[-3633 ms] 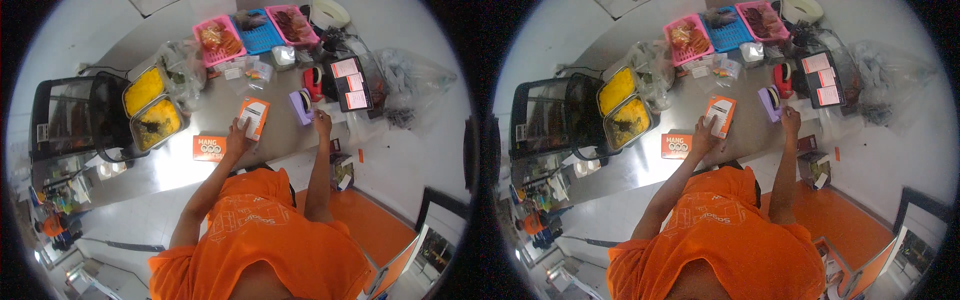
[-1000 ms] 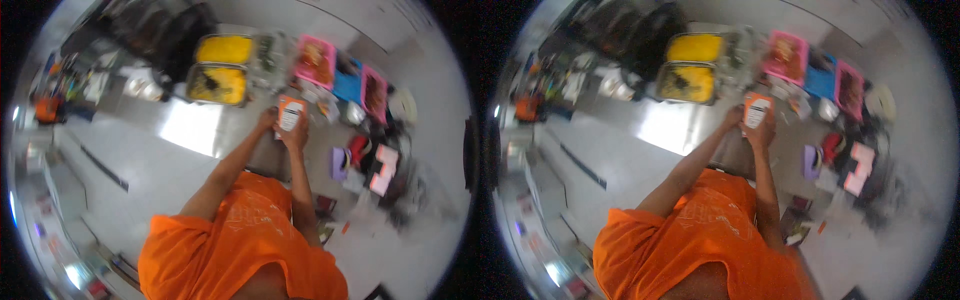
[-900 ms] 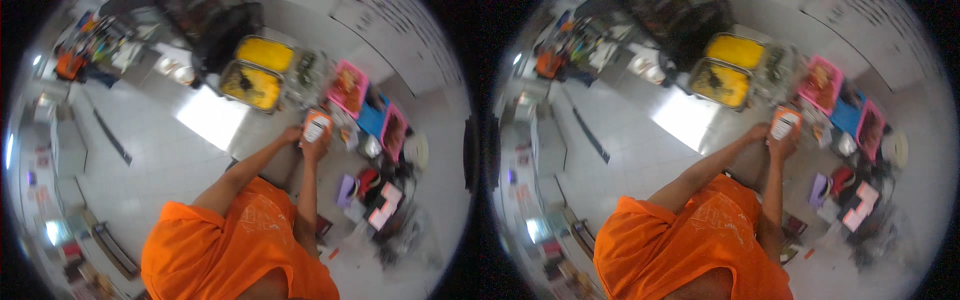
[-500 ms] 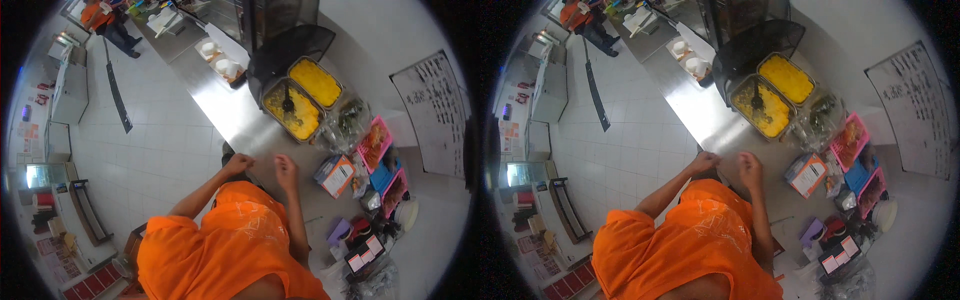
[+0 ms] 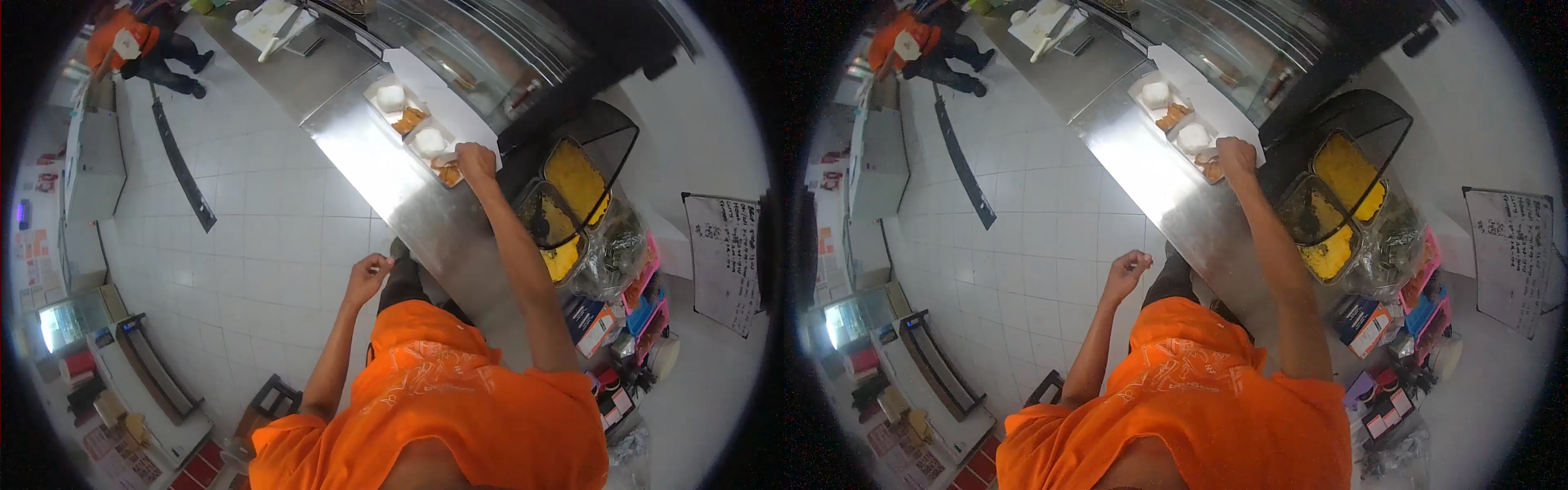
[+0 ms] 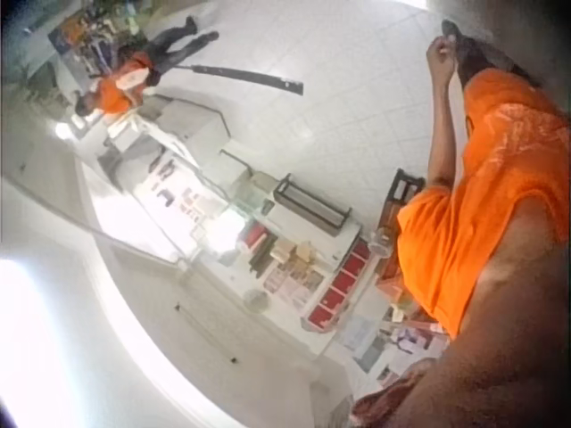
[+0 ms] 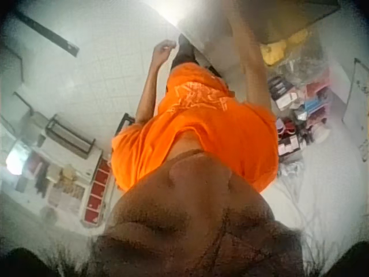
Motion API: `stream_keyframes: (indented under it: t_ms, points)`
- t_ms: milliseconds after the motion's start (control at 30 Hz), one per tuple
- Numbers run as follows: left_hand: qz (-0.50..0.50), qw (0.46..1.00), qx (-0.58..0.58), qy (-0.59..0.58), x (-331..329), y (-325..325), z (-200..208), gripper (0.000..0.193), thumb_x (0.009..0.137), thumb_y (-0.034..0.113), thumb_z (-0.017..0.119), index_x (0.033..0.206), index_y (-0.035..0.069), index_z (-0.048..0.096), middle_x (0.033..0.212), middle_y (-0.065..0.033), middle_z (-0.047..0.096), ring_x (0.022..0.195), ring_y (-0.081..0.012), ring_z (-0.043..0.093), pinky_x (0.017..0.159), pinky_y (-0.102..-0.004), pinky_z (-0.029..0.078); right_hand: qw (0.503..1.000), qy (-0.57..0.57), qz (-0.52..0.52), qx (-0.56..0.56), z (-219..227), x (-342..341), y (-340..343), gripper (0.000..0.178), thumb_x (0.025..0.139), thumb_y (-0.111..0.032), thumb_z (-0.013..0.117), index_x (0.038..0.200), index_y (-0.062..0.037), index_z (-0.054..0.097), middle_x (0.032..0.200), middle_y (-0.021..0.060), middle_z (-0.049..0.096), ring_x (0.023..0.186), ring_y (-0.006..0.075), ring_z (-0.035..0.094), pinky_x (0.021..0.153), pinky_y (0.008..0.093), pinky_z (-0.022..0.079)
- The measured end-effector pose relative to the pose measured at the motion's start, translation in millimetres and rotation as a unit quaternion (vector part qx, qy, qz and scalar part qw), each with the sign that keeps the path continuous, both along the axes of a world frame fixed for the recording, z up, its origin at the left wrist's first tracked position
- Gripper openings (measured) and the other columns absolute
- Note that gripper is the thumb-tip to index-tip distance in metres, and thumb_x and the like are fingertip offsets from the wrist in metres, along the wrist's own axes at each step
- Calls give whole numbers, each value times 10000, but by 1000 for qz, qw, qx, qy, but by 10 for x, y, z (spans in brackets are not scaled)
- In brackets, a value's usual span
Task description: The person organizes order receipts and assembles food containers at a preparation counter, placing a scoop of rice, chicken pieces, and condiments into several cardboard boxes before closing them and marking the receipts.
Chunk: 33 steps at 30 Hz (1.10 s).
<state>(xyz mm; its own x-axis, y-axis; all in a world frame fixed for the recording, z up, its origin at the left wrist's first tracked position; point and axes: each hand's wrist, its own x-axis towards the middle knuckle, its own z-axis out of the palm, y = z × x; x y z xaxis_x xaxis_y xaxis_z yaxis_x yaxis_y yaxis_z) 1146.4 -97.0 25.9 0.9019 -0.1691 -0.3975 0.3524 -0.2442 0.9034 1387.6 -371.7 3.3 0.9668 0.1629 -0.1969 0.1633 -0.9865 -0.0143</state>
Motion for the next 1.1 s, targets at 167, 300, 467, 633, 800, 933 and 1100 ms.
stream_keyframes:
  t_ms: [167,300,467,633,800,933,1100]
  points:
    - [85,966,119,-214,445,242,117,373,908,286,584,1148,4,535,961,-52,617,918,-153,584,841,-310,459,783,389,-43,484,797,-968,755,352,774,-222,735,1047,-19,645,653,25,617,521,119,546,475,257,461]
    - [-51,932,-261,247,922,169,235,508,917,326,556,1255,-38,453,1064,-104,619,987,-181,593,838,-278,468,722,344,-113,589,660,-1016,827,363,763,-240,755,1038,-25,652,657,1,612,448,52,477,411,207,385]
    - [77,863,-429,254,1313,71,744,377,958,174,450,1250,-63,426,1137,-148,595,975,-191,606,869,-312,508,623,-107,-477,610,-123,-749,645,315,813,-276,662,985,-15,620,808,93,646,595,151,593,468,257,468]
    - [-44,975,-179,122,1592,23,909,381,881,112,569,1228,-12,471,986,-109,641,857,-182,622,791,-293,499,767,-168,-481,390,-999,-599,305,319,791,-160,604,1045,28,568,957,210,634,834,345,628,727,411,493]
    - [-118,986,76,-91,1841,307,1339,316,664,58,750,881,45,521,772,-73,621,728,-159,596,717,-290,473,833,-61,-355,421,-532,-1027,665,317,790,-90,543,1063,71,530,994,265,607,956,424,586,835,450,455]
    - [-181,972,12,-153,2178,367,1537,81,775,49,660,846,43,621,771,13,605,690,-83,549,637,-241,452,848,-15,-352,397,-606,-1628,691,314,800,-68,544,1075,83,527,1008,278,598,974,423,579,850,439,449]
    - [-281,944,28,-168,2482,311,1968,175,777,123,688,942,64,680,806,-25,651,745,-113,574,726,-252,434,831,50,-363,419,-558,-2497,410,329,825,-39,533,1135,71,525,1051,268,594,1001,403,580,856,420,450]
